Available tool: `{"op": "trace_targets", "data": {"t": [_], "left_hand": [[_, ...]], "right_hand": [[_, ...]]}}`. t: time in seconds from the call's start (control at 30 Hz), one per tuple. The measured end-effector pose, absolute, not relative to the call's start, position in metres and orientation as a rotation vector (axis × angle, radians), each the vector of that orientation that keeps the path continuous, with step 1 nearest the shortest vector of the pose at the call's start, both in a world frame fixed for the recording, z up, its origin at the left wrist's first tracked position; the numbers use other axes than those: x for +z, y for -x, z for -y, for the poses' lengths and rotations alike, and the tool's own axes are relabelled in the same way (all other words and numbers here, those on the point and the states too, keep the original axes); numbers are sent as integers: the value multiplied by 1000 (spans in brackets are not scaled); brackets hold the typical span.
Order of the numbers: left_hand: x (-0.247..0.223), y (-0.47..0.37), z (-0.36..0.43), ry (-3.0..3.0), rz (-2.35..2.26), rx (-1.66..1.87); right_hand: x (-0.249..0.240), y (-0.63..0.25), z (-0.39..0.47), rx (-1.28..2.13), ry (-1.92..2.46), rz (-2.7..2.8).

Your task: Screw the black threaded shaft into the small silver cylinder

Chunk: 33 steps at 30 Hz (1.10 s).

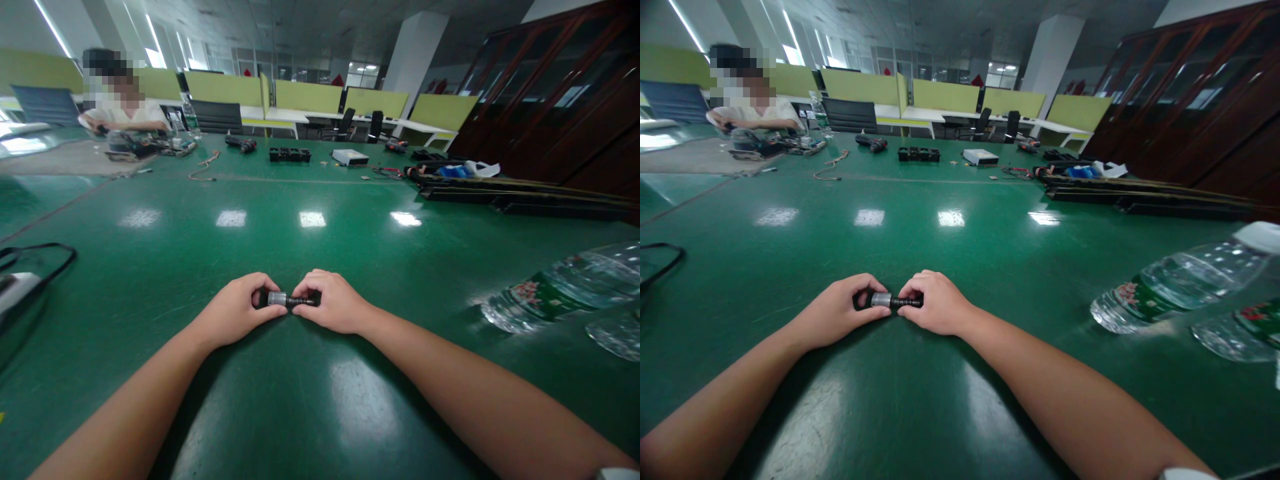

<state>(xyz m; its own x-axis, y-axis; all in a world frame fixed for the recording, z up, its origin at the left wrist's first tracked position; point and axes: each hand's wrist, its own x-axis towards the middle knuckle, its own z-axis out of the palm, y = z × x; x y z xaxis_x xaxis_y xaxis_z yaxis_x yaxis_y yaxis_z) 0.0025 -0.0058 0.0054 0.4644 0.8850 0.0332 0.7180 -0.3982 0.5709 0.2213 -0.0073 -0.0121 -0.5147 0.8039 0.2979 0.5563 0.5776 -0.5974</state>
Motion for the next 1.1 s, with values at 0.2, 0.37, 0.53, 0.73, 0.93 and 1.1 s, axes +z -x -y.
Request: {"op": "trace_targets", "data": {"t": [0.2,0.37,0.53,0.73,0.93,1.1], "left_hand": [[6,-4,6,-2231,-1335,469],[6,-3,6,-2218,-1361,484],[5,0,3,-2186,-1395,541],[5,1,1,-2156,-1447,558],[5,0,2,-2153,-1455,559],[5,1,2,-2156,-1442,550]], "right_hand": [[-13,-221,7,571,1109,2246],[-14,-223,6,516,1132,2254],[-15,-227,2,483,1225,2193],[-18,-233,-4,434,1454,2006],[-17,-232,-2,450,1407,2040],[-17,-231,-1,465,1373,2075]]}}
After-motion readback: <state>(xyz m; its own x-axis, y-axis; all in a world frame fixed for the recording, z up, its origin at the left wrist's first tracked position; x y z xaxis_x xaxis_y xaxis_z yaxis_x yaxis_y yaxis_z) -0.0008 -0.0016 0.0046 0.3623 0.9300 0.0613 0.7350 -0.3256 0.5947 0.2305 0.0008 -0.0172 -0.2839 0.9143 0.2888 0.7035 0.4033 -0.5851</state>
